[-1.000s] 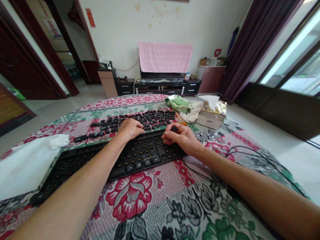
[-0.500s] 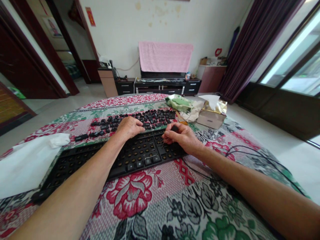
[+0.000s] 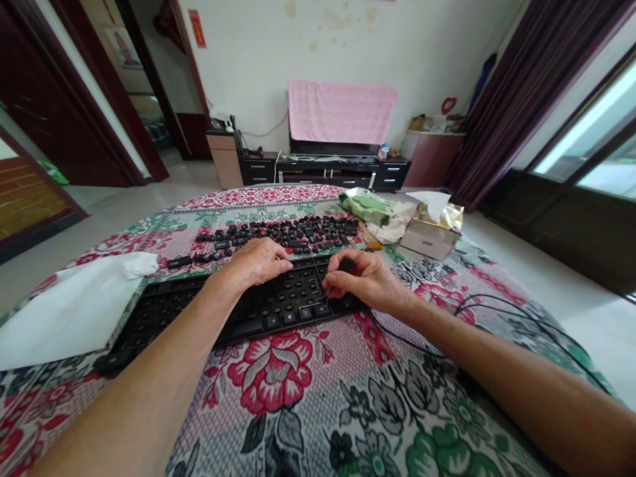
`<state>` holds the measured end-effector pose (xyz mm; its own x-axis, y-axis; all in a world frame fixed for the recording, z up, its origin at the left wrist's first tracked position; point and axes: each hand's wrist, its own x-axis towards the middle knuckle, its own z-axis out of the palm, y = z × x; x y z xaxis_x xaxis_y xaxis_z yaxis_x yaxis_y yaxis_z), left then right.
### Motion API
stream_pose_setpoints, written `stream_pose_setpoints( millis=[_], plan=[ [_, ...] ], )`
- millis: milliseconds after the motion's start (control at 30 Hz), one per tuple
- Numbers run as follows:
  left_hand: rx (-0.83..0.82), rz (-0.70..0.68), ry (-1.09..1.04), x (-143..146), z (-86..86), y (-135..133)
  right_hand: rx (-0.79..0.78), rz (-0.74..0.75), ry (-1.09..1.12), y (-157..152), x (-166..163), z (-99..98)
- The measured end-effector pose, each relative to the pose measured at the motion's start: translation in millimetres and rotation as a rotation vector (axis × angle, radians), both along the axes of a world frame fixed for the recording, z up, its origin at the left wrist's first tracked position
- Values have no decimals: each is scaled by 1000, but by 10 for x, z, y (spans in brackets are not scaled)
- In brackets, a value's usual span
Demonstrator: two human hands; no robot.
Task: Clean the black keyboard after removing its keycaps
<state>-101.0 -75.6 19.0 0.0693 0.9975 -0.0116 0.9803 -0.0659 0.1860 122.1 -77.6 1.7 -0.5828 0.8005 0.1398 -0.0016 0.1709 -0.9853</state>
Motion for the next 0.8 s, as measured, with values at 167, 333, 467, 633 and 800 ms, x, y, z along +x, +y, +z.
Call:
stream_pose_setpoints(
  millis=[167, 333, 467, 633, 800],
  plan=[
    [-14, -12, -22, 19, 27, -15, -22, -10, -87, 0, -27, -21],
    [-34, 7, -64, 8, 23, -25, 0, -65, -207, -70, -108, 64],
    [-22, 29, -42, 50, 21, -68, -8, -173, -274, -150, -189, 101],
    [61, 47, 0, 117, -46, -189, 120, -314, -324, -234, -246, 65],
    [145, 43, -16, 115, -147, -289, 322, -474, -354, -349, -256, -41]
  ],
)
